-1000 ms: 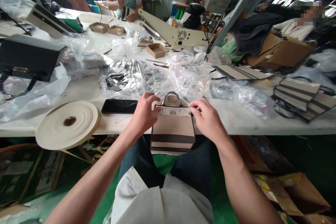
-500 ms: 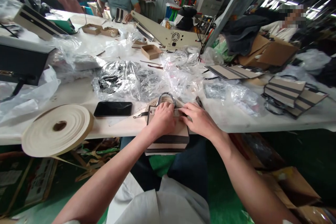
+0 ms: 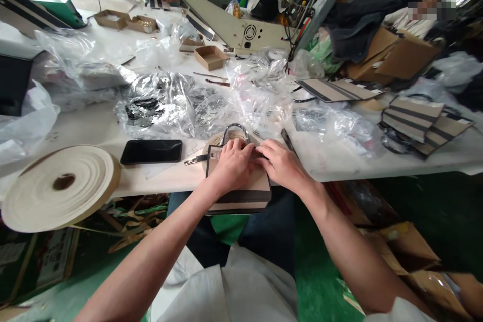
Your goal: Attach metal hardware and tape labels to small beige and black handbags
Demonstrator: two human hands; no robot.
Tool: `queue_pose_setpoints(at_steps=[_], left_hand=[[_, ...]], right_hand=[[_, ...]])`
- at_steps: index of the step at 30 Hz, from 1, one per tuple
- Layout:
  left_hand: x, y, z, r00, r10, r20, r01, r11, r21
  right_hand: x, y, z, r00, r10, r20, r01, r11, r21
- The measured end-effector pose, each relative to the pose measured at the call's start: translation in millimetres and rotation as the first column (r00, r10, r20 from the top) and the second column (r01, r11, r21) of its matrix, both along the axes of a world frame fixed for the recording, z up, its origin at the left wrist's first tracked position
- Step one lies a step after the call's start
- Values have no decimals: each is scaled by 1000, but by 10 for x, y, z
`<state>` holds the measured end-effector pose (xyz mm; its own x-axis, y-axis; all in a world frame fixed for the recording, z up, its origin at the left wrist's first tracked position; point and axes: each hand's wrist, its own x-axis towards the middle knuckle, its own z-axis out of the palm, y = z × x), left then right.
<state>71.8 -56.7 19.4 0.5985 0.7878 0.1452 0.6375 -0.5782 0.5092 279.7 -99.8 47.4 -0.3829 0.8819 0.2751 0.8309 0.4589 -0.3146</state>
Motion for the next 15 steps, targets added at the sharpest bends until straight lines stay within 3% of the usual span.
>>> queue_pose_setpoints(at_steps=[8,15], left_hand=[[29,6,37,999,19,-35,-20,999,-35],[20,15,32,999,15,-32,-16,1000,-24]], right_hand=[[-20,-50,-161,999,-38,-32,41,996,84],[2,3,-222,993,-10,-121,17,998,54]])
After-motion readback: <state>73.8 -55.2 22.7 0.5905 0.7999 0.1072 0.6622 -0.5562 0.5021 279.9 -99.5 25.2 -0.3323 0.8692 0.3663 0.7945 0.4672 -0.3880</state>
